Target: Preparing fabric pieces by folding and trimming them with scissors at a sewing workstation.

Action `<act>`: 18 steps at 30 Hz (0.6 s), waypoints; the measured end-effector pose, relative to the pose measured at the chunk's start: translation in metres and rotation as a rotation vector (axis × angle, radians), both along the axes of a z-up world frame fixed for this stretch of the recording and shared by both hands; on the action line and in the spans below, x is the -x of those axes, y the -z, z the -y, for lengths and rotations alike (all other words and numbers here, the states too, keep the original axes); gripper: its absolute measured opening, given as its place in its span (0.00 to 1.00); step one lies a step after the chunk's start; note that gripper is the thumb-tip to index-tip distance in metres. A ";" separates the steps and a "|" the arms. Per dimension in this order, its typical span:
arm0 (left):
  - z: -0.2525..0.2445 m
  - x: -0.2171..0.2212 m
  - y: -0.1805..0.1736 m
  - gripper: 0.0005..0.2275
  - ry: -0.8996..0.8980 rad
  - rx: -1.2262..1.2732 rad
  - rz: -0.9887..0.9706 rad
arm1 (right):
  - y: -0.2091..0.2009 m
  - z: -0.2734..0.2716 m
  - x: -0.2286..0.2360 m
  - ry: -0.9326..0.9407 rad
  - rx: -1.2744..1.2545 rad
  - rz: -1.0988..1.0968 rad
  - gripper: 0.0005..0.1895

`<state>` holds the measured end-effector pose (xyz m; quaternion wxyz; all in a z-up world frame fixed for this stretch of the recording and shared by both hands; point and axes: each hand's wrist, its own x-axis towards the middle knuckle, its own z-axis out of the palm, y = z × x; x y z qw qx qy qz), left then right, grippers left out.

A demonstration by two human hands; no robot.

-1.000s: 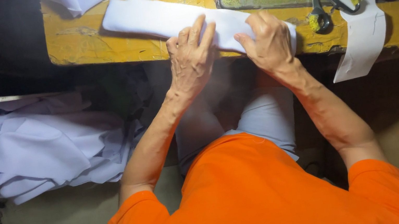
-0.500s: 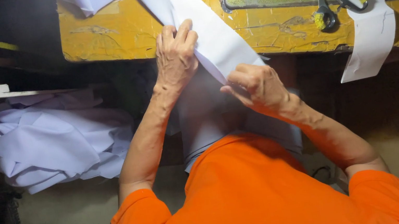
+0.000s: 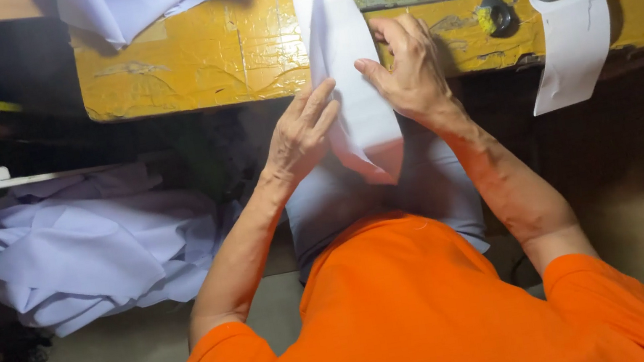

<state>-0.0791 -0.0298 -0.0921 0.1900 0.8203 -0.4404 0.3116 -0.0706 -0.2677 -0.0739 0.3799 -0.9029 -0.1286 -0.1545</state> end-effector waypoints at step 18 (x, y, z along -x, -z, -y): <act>0.034 -0.038 -0.033 0.36 -0.502 0.598 -0.250 | -0.043 -0.045 0.033 0.120 -0.194 0.202 0.04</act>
